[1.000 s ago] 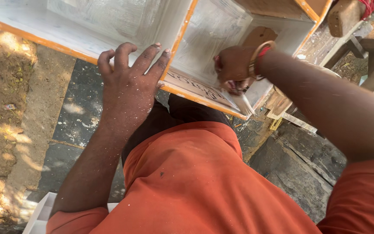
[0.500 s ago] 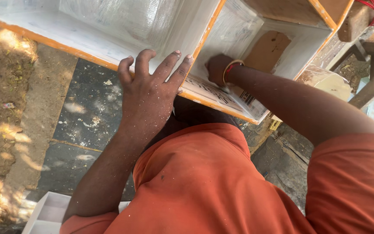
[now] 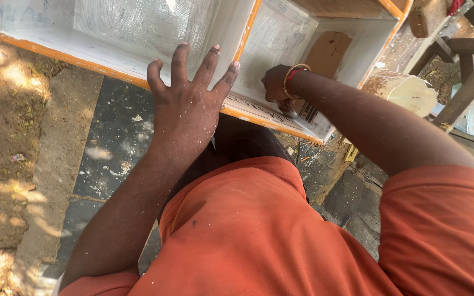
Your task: The person applies a white substance to the inner surfaces of a wooden box using a brush and their fingers. They dip the brush into a container, spread the substance across the wood, and use their hand to rub it into the joints and flat surfaces.
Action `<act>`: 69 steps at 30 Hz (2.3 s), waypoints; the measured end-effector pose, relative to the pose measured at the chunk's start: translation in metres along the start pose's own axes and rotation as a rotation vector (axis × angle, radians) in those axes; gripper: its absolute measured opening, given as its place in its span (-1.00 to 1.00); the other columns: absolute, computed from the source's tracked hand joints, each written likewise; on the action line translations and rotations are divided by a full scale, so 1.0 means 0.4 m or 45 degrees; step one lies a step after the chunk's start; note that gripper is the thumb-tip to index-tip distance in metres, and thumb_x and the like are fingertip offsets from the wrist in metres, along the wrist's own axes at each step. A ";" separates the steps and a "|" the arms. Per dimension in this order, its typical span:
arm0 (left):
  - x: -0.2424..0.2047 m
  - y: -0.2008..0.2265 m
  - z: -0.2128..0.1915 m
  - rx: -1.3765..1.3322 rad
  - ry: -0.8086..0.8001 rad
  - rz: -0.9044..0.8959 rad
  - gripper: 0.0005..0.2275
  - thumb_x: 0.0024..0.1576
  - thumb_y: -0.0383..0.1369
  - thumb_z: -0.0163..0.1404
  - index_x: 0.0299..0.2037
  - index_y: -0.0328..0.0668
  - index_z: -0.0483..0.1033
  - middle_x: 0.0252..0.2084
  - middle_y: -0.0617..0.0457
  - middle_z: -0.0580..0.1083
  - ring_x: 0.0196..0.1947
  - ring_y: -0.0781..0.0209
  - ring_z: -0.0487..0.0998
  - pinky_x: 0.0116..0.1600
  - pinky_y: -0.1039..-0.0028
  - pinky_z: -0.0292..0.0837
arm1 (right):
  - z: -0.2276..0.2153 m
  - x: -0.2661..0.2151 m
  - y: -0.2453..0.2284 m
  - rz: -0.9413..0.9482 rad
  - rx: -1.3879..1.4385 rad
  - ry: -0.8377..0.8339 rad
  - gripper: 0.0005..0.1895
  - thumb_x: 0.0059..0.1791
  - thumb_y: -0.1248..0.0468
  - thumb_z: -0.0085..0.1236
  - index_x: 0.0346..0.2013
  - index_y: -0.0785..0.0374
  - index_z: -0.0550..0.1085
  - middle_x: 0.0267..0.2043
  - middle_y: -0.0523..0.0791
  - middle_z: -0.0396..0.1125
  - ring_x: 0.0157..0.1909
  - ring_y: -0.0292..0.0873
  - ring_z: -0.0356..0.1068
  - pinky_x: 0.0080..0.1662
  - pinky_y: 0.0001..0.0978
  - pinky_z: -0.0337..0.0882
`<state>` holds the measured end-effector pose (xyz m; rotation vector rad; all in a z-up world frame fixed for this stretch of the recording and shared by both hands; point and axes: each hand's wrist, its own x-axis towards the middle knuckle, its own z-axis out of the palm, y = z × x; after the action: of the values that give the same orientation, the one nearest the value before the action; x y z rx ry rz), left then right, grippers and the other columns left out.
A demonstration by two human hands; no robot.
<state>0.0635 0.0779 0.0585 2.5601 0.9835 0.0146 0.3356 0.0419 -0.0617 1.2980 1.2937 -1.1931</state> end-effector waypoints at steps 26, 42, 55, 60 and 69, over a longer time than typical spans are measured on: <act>0.075 0.043 -0.060 0.349 -0.174 0.024 -0.44 0.03 -0.12 0.27 0.27 0.17 0.44 0.47 0.01 0.27 0.45 -0.14 0.12 0.42 -0.11 0.01 | 0.753 -0.465 0.700 -0.025 2.202 2.146 -0.88 0.04 0.58 0.21 -0.17 0.40 0.52 -0.15 0.04 0.49 -0.16 -0.15 0.60 -0.09 -0.37 0.70; 0.250 0.088 -0.096 0.868 -0.362 0.008 -0.01 -0.27 0.01 0.36 0.48 0.14 0.23 0.56 0.22 0.18 0.49 0.03 0.14 0.29 0.02 0.22 | 0.695 -0.021 0.896 0.034 2.073 1.725 -0.89 -0.10 0.39 0.22 -0.30 0.29 0.61 -0.44 -0.16 0.50 -0.42 -0.35 0.49 -0.31 -0.46 0.50; 0.267 0.118 -0.099 0.948 -0.393 0.017 -0.01 -0.30 -0.02 0.42 0.44 0.05 0.26 0.53 0.16 0.20 0.46 0.06 0.15 0.24 0.04 0.20 | 0.699 0.010 0.861 0.207 1.934 1.912 -0.91 -0.09 0.48 0.23 -0.29 0.37 0.57 -0.31 -0.08 0.50 -0.26 -0.29 0.53 -0.16 -0.42 0.54; 0.269 0.114 -0.106 0.975 -0.405 0.092 -0.01 -0.26 0.02 0.40 0.45 -0.04 0.23 0.52 0.10 0.21 0.46 0.07 0.15 0.28 0.04 0.18 | 0.791 -0.151 0.830 0.032 2.842 1.985 -0.92 0.01 0.52 0.20 -0.25 0.32 0.54 -0.24 0.01 0.50 -0.28 -0.13 0.58 -0.24 -0.41 0.70; 0.287 0.063 -0.100 0.804 -0.417 0.177 0.02 -0.24 0.07 0.38 0.45 -0.13 0.18 0.50 0.04 0.17 0.46 -0.04 0.10 0.25 -0.19 0.11 | 0.969 -0.170 0.647 -0.499 4.110 2.330 -0.71 0.06 0.42 0.00 0.03 0.55 0.45 -0.14 0.23 0.55 -0.20 0.11 0.65 -0.15 -0.20 0.67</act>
<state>0.1601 0.1494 0.0895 3.0382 0.7628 -0.7647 0.5848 -0.3574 -0.0425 -0.8416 0.5976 0.1946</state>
